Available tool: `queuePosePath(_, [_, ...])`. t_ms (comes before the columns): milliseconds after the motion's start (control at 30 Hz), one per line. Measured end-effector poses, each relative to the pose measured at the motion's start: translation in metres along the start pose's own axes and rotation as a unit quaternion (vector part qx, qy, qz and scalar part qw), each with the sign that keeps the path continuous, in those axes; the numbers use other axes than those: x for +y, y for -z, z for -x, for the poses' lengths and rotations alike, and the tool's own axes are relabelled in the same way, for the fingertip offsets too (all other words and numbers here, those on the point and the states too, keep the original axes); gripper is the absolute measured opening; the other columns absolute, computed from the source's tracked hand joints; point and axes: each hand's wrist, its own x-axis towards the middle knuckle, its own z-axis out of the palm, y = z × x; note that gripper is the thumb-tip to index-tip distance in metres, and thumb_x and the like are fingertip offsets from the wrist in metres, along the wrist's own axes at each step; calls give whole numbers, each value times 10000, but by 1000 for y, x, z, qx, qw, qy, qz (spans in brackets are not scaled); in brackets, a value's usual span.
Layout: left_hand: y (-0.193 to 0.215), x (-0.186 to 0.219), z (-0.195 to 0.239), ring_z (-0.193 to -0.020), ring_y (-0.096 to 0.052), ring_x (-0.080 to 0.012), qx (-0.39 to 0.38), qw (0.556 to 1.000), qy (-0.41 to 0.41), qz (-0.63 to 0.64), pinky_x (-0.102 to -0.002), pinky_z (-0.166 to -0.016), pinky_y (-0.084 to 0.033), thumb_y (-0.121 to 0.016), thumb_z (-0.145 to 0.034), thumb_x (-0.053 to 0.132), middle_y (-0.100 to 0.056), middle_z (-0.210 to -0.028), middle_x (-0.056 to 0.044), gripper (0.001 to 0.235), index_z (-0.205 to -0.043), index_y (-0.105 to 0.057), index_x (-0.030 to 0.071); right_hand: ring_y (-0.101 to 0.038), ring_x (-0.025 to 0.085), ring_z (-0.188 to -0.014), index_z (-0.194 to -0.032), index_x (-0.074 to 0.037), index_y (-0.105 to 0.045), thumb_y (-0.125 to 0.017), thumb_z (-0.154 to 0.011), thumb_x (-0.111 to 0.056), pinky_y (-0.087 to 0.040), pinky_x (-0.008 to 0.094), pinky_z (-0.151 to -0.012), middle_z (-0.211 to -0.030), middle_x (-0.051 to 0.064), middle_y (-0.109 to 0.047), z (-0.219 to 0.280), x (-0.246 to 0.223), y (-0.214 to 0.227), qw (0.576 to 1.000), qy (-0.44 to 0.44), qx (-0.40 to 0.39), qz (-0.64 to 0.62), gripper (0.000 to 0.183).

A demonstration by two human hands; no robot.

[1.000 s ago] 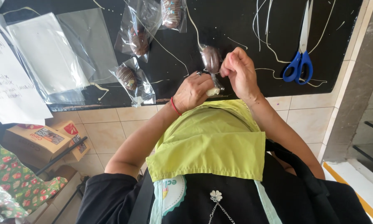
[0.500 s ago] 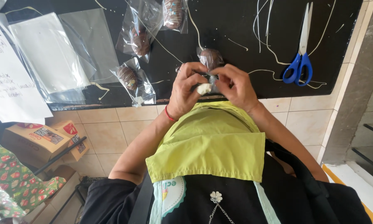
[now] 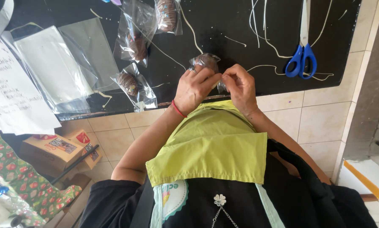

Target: The person ties a white string around small plastic-wrapped items on a black countertop, then uses blue-handled scissors to cut the excess string. This sequence is repeated for several items.

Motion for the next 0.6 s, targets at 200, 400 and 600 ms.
queuePosePath(200, [-22,4,4,-901,-560,-237,12,997,-15,-78,-346,-781,-500,-616,-1126,251,-529,-918,6,132,-1097,-745,238,-521,101,-587,-957,-16,-690,-643,-1048,32,-469,288,-628,-594,34,-530,14,10,1,987,-122,24,-98,114])
queuePosePath(400, [-27,8,3,-927,-553,-252,3,992,-22,-126,-365,-783,-476,-678,-1072,222,-496,-915,-6,57,-1055,-728,200,-510,96,-553,-942,-22,-711,-654,-1034,45,-450,279,-613,-531,44,-528,7,-2,2,983,-169,41,-65,127])
queuePosePath(600, [-42,1,12,-926,-551,-274,-27,981,-28,-189,-388,-761,-434,-612,-1058,126,-458,-922,-9,107,-966,-650,166,-465,27,-493,-910,-13,-731,-678,-996,-8,-400,201,-485,-556,25,-503,1,-2,5,958,-269,41,-95,101])
